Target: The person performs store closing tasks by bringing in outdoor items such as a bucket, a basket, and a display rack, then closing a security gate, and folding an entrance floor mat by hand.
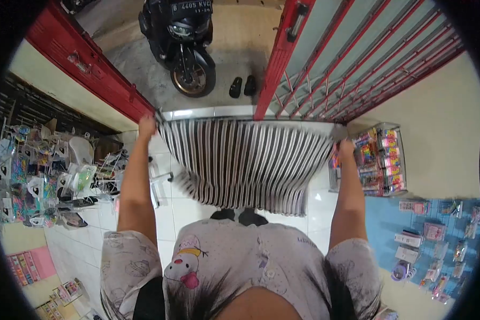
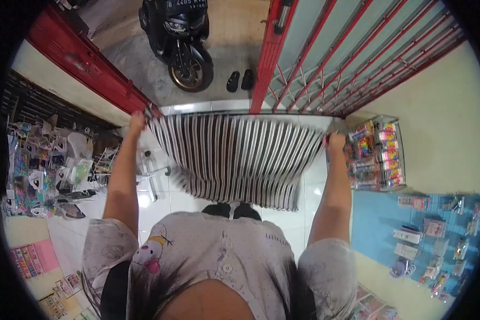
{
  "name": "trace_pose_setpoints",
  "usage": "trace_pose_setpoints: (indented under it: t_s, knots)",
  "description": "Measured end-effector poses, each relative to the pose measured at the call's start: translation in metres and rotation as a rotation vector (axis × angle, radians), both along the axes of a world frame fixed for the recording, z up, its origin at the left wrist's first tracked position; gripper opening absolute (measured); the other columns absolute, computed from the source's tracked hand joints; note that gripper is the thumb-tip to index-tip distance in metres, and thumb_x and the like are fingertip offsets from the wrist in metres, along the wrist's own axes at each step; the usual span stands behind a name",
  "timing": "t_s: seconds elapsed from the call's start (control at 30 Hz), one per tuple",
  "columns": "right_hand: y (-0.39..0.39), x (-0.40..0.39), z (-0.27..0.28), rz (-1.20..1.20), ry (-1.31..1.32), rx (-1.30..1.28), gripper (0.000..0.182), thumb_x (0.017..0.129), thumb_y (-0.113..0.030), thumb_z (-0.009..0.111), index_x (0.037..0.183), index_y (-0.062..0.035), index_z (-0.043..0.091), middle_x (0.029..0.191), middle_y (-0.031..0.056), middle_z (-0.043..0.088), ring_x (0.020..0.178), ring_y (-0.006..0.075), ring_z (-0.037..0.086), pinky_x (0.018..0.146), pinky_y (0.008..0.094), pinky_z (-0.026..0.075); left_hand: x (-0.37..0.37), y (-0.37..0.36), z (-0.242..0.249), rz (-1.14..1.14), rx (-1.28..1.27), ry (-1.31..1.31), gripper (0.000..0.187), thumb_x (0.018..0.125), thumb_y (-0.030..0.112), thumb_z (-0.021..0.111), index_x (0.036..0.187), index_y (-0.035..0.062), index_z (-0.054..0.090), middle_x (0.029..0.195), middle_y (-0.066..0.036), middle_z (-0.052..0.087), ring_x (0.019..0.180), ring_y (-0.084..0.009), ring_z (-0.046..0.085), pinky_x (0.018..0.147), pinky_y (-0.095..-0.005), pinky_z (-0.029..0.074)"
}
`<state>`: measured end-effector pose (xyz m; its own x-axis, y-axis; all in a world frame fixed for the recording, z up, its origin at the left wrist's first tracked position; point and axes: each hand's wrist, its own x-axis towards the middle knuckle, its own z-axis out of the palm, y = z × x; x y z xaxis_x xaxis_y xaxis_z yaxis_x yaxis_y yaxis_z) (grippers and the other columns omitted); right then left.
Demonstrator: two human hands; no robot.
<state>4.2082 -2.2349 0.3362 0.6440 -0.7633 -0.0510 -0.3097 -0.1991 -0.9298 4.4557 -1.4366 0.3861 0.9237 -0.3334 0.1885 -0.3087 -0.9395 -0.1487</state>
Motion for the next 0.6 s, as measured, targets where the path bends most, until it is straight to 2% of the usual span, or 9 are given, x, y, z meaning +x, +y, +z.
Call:
trace_pose_setpoints:
  t_s: [0.03, 0.07, 0.17, 0.27, 0.37, 0.4, 0.47, 0.53, 0.6]
  knots:
    - [0.014, 0.013, 0.053, -0.035, -0.180, 0.253, 0.017, 0.084, -0.013, 0.045, 0.071, -0.0027, 0.049, 0.059, 0.0101, 0.052, 0.045, 0.0202, 0.050, 0.040, 0.0313, 0.040, 0.023, -0.004, 0.020, 0.379, -0.777, 0.463, 0.017, 0.075, 0.011, 0.046, 0.067, 0.0011, 0.058, 0.067, -0.019, 0.057, 0.066, -0.0285, 0.058, 0.060, -0.0422, 0.045]
    - [0.032, 0.026, 0.112, -0.089, -0.341, 0.483, 0.016, 0.085, -0.012, 0.044, 0.073, -0.0037, 0.049, 0.059, 0.0087, 0.052, 0.045, 0.0183, 0.050, 0.040, 0.0299, 0.039, 0.016, -0.026, 0.069, 0.391, -1.205, 0.161, 0.016, 0.078, 0.009, 0.045, 0.067, 0.0027, 0.055, 0.064, -0.015, 0.056, 0.062, -0.0225, 0.057, 0.051, -0.0382, 0.044]
    - [0.103, 0.001, 0.247, 0.051, -0.493, 0.271, 0.012, 0.083, -0.013, 0.055, 0.087, -0.0026, 0.052, 0.072, 0.0056, 0.056, 0.056, 0.0141, 0.053, 0.044, 0.0260, 0.039, -0.033, -0.051, 0.196, 0.307, -1.731, 0.090, 0.010, 0.080, 0.012, 0.053, 0.089, 0.0071, 0.054, 0.074, -0.007, 0.059, 0.065, -0.0166, 0.058, 0.050, -0.0296, 0.045]
    - [0.147, -0.050, 0.247, -0.186, -0.730, 0.427, 0.013, 0.083, -0.017, 0.057, 0.088, -0.0049, 0.054, 0.073, 0.0040, 0.056, 0.061, 0.0108, 0.051, 0.045, 0.0215, 0.037, -0.122, -0.067, 0.204, 0.255, -2.130, 0.109, 0.034, 0.080, 0.011, 0.057, 0.114, 0.0112, 0.052, 0.101, -0.006, 0.058, 0.087, -0.0175, 0.057, 0.068, -0.0268, 0.047]
    - [0.114, -0.143, 0.043, -0.140, -0.119, 0.588, 0.019, 0.085, -0.024, 0.051, 0.092, -0.0060, 0.056, 0.078, 0.0066, 0.058, 0.065, 0.0145, 0.055, 0.051, 0.0273, 0.045, -0.175, -0.015, -0.073, 0.718, -1.530, 0.572, 0.043, 0.082, 0.017, 0.050, 0.120, -0.0005, 0.043, 0.102, -0.010, 0.055, 0.074, -0.0165, 0.053, 0.049, -0.0275, 0.046]
    - [0.104, -0.175, -0.014, -0.235, 0.097, 0.633, 0.023, 0.086, -0.025, 0.048, 0.095, -0.0050, 0.055, 0.079, 0.0074, 0.059, 0.062, 0.0172, 0.055, 0.050, 0.0298, 0.047, -0.207, -0.011, -0.088, 0.803, -1.591, 0.781, 0.039, 0.080, 0.017, 0.050, 0.115, -0.0005, 0.048, 0.088, -0.008, 0.057, 0.066, -0.0177, 0.053, 0.045, -0.0295, 0.045]
    - [0.093, -0.185, -0.040, -0.318, 0.188, 0.700, 0.030, 0.089, -0.028, 0.041, 0.100, -0.0030, 0.054, 0.082, 0.0089, 0.060, 0.057, 0.0226, 0.057, 0.049, 0.0348, 0.051, -0.200, 0.004, -0.060, 0.932, -1.076, 0.834, 0.031, 0.080, 0.020, 0.052, 0.103, -0.0003, 0.055, 0.071, -0.010, 0.059, 0.062, -0.0235, 0.056, 0.048, -0.0344, 0.047]
    - [0.064, -0.128, -0.015, -0.077, 0.098, 0.537, 0.023, 0.084, -0.025, 0.046, 0.088, -0.0038, 0.054, 0.071, 0.0090, 0.057, 0.053, 0.0225, 0.055, 0.046, 0.0330, 0.047, -0.132, 0.005, -0.051, 0.457, -0.771, 0.573, 0.024, 0.083, 0.022, 0.047, 0.085, 0.0004, 0.055, 0.066, -0.012, 0.056, 0.055, -0.0254, 0.054, 0.048, -0.0375, 0.045]
    - [0.052, -0.058, 0.054, 0.083, -0.087, 0.442, 0.018, 0.080, -0.022, 0.052, 0.076, -0.0046, 0.055, 0.061, 0.0092, 0.055, 0.049, 0.0224, 0.053, 0.044, 0.0312, 0.043, -0.065, -0.021, 0.007, 0.281, -1.036, 0.279, 0.033, 0.085, 0.025, 0.042, 0.067, 0.0012, 0.056, 0.061, -0.015, 0.054, 0.048, -0.0273, 0.053, 0.049, -0.0406, 0.043]
